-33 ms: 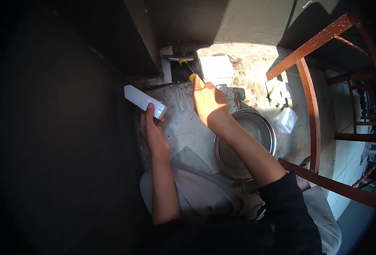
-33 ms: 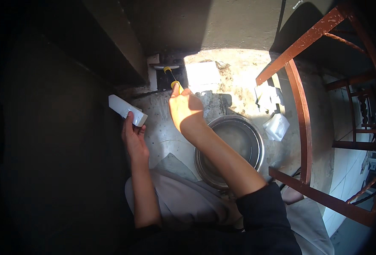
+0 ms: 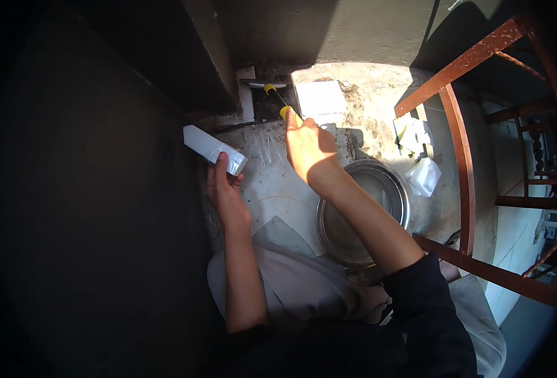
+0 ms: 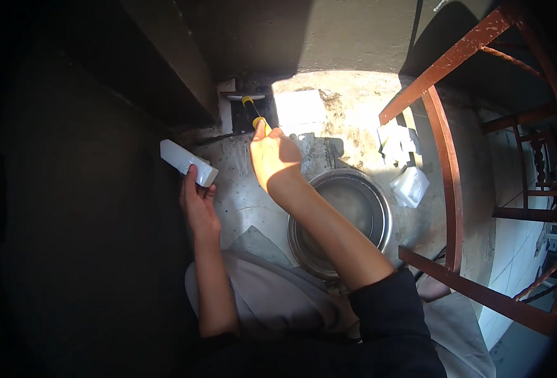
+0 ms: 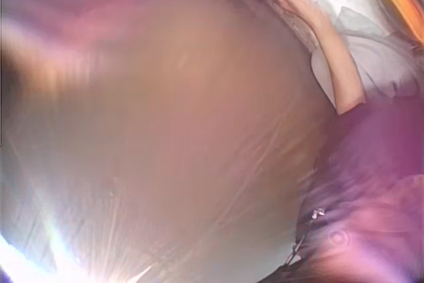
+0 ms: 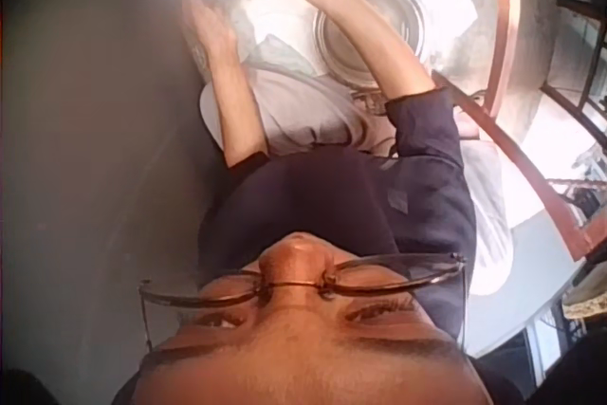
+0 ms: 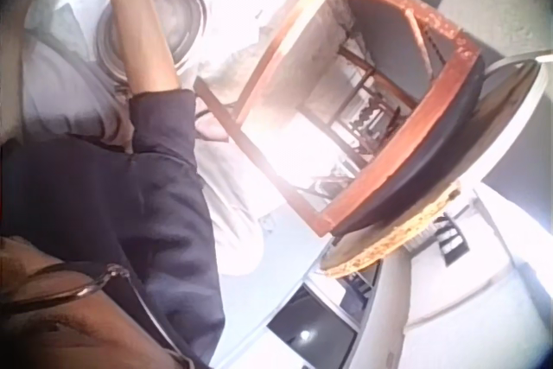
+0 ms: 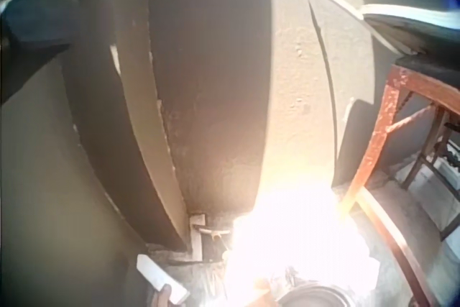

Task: The person scrapes a surface with a scraper tool and applies white sealant by hand from a rectangular block.

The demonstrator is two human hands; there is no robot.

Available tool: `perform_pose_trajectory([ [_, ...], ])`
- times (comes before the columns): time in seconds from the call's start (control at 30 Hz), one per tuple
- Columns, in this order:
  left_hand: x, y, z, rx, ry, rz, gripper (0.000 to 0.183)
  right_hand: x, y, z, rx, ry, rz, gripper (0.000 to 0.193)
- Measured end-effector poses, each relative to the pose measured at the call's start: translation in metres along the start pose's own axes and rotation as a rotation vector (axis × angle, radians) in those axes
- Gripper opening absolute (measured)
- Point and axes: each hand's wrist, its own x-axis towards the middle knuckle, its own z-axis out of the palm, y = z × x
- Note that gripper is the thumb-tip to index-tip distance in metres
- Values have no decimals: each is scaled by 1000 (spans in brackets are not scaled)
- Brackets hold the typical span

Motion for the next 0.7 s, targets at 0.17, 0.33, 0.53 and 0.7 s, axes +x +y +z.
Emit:
perform_pose_trajectory([
  [0.17,2,-1,-2,1,18,-5,37,4,-5,-7,2,-7,2,42],
  [0.33,1,0,0,-4,-7,-3,38,9,1,-4,2,9,9,42],
  [0.53,2,0,-3,-2,31,-10,38,6,-3,-2,48,-58,-9,46],
  [0.7,1,0,1,-10,3,-3,38,21,1,-8,81,50,-12,41],
])
